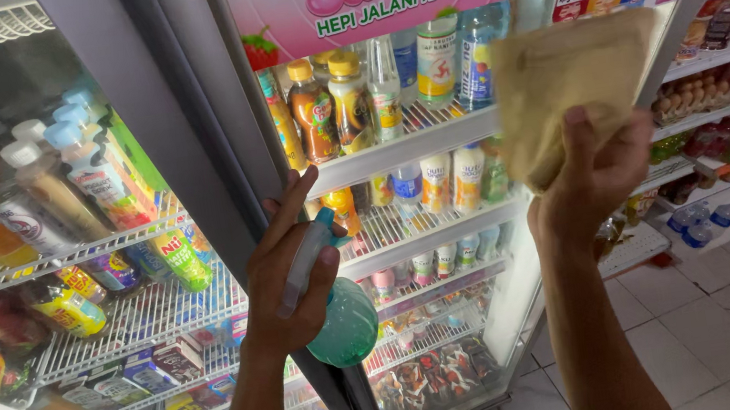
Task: The person cleans the exterior glass and frame of a beverage refrigerator door with a spray bottle and a cloth.
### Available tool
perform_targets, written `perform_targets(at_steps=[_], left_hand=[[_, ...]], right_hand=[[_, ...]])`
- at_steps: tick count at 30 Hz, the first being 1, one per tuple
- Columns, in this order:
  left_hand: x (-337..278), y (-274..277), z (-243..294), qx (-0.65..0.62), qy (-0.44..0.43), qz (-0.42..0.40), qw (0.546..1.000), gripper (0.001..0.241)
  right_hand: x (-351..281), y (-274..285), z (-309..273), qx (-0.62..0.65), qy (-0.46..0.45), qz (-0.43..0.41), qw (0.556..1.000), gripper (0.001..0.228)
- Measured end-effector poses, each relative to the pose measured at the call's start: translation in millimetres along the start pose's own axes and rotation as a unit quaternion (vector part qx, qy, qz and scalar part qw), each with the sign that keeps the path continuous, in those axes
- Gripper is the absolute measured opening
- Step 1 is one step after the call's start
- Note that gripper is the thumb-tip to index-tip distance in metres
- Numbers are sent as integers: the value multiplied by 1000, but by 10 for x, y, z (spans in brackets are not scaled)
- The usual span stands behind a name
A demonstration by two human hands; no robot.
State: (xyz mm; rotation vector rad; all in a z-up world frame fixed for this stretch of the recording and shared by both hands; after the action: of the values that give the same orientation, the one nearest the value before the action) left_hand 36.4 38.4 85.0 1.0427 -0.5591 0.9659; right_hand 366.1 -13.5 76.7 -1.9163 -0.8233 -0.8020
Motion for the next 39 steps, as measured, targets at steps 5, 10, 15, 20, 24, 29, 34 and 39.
perform_targets(at_steps=[5,10,15,20,24,29,34,39], left_hand=[[-7,-24,-18,0,8,-10,1000,23],[-9,9,-55,-2,23,-16,1000,22],[-3,-66,44,40,-11,-4,999,26],[97,-300,75,184,-12,2,983,23],[119,-325,31,210,1,14,978,26],[118,-249,-30,202,16,7,979,25],[158,-400,34,214,8,22,977,27],[314,-675,13,171,-2,-3,985,29]], right_hand=[[-120,-960,-181,-282,151,-114,941,54],[-611,-1997,-55,-336,307,-234,859,43],[-716,-1912,203,-423,349,-303,780,37],[-16,-974,195,-423,281,-178,843,36],[98,-772,227,-319,193,-73,925,38],[-335,-1607,249,-371,216,-192,883,44],[-408,-1512,232,-431,344,-356,754,46],[220,-592,233,-449,344,-228,792,37]])
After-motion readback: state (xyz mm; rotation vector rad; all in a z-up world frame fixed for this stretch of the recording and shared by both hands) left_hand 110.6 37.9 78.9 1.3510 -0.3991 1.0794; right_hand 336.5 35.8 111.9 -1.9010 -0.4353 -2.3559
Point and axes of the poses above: each hand's wrist, its own x-axis towards the middle knuckle, its own y-axis out of the back of the hand, z = x × y, the point moved 10 cm from there along x, towards the middle knuckle, and after that the axes turned 7 degrees about -z, right-handed, at the moved point
